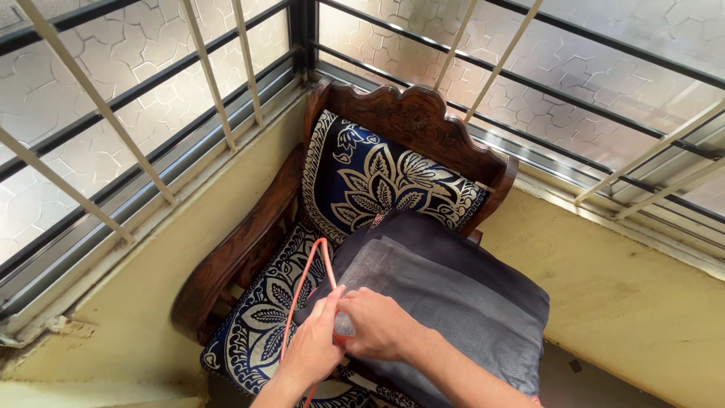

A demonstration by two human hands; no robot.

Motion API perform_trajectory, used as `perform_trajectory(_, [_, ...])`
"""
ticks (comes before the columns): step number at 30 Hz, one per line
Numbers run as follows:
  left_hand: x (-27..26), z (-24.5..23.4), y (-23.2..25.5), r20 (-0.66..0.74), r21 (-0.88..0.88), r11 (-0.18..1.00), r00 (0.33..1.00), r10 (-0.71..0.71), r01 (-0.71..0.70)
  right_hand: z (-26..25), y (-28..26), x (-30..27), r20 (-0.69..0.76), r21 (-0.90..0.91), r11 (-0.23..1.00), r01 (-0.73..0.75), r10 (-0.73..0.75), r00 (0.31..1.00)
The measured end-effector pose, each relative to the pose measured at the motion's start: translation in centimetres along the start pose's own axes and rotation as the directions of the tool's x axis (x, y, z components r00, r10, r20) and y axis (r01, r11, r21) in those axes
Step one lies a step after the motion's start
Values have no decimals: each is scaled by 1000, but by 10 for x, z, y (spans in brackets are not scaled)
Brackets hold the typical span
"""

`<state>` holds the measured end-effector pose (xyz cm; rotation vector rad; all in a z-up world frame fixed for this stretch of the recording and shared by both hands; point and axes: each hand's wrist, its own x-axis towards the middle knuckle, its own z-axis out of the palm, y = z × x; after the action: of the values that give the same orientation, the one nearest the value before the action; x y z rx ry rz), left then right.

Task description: The person takes a dark garment from a stack on a wooden chair, places it on an orange hanger, and hangs it on the window grille. They repeat the process with a blue garment using a red hanger, hanging it next to the first one.

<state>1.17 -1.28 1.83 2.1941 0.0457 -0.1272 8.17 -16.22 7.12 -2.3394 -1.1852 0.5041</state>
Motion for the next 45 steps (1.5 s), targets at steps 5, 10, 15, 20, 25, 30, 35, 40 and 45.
perform_trajectory(5, [4,4,-9,2,-11,994,994,-106,106,-9,9,-4,-2,329,937,-118,126,992])
perform_trajectory(10, [-7,10,-40,-154,43,987,977,-145,153,7,25,-6,-14,607,684,-405,519,855])
perform_trajectory(15, [-13,4,-44,-238,39,989,962,-132,145,47,76,-28,-271,121,937,-328,349,897])
perform_trajectory(20, [8,12,3,-222,-6,996,971,-87,87,60,78,-45,20,479,700,-529,594,804])
perform_trajectory(25, [46,57,43,-341,-198,951,926,162,-239,40,59,-54,62,752,550,-362,489,870])
perform_trajectory(30, [91,104,78,-282,-503,862,955,-97,-61,16,52,-80,18,797,521,-304,484,875])
perform_trajectory(35, [108,123,103,5,-841,524,970,-244,136,16,64,-98,-473,558,765,-321,612,634])
perform_trajectory(40, [107,121,117,66,-887,429,967,-246,170,16,75,-118,-602,473,790,-389,612,513])
perform_trajectory(45, [106,126,115,-146,-634,773,984,-101,-15,-12,89,-137,-100,651,580,-490,704,703])
